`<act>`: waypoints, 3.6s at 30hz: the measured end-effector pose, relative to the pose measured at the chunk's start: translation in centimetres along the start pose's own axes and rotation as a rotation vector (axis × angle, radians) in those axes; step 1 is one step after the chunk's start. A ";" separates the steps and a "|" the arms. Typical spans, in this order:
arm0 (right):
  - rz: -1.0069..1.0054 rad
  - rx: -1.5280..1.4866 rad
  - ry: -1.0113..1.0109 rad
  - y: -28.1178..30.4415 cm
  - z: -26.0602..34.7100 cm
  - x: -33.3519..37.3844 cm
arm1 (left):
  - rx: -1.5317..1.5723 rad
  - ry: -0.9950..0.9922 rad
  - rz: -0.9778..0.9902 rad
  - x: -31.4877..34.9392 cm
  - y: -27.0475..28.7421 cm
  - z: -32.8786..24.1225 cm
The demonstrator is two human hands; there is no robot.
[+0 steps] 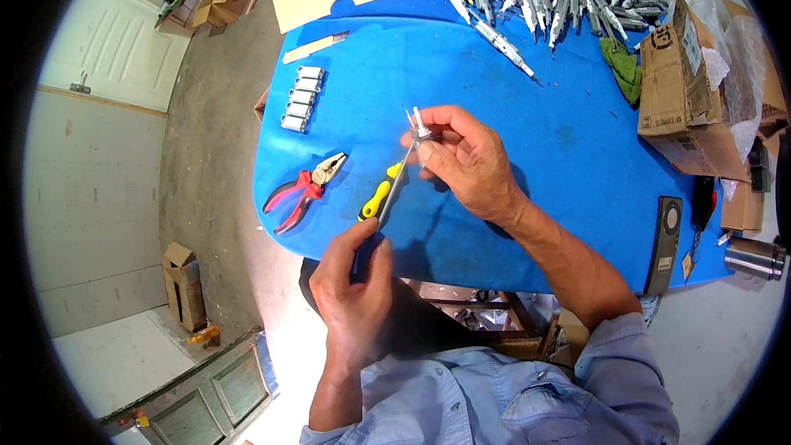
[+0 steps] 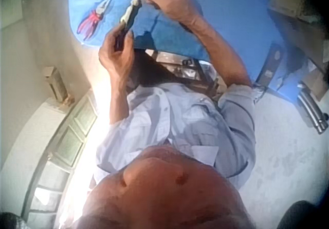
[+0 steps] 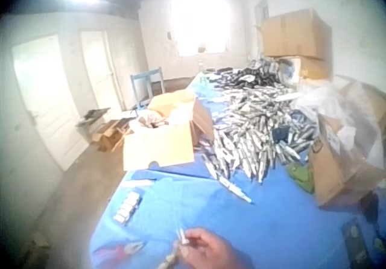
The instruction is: The person assembles small cylindrical batteries into a plastic housing using a screwdriver and pliers. They insert the batteries, secure them with a screw, and trim excess plastic tabs from the casing.
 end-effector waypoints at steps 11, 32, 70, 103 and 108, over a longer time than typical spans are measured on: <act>-0.042 -0.008 0.006 -0.2 0.0 0.0 | -0.020 -0.036 -0.013 0.0 0.1 0.0; -0.039 -0.051 -0.051 0.7 -0.3 -0.2 | -0.026 -0.022 -0.020 0.5 -0.1 -0.6; -0.114 -0.820 -0.313 0.8 -1.3 0.4 | -0.002 0.105 0.011 -0.4 1.8 -1.8; 0.177 -0.768 -0.388 -15.1 7.5 12.9 | 0.662 0.072 0.346 6.4 9.3 0.2; 0.271 -0.647 -0.467 -17.2 8.3 14.5 | 0.766 0.107 0.439 8.0 11.5 0.5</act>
Point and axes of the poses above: each hand's wrist, its own x-axis away from the middle knuckle, its own y-axis out of the back of the hand, z = x × y, the point moved 5 cm from there along -x, towards the middle knuckle, and after that the axes turned 15 degrees about y, right-handed, at the moved point
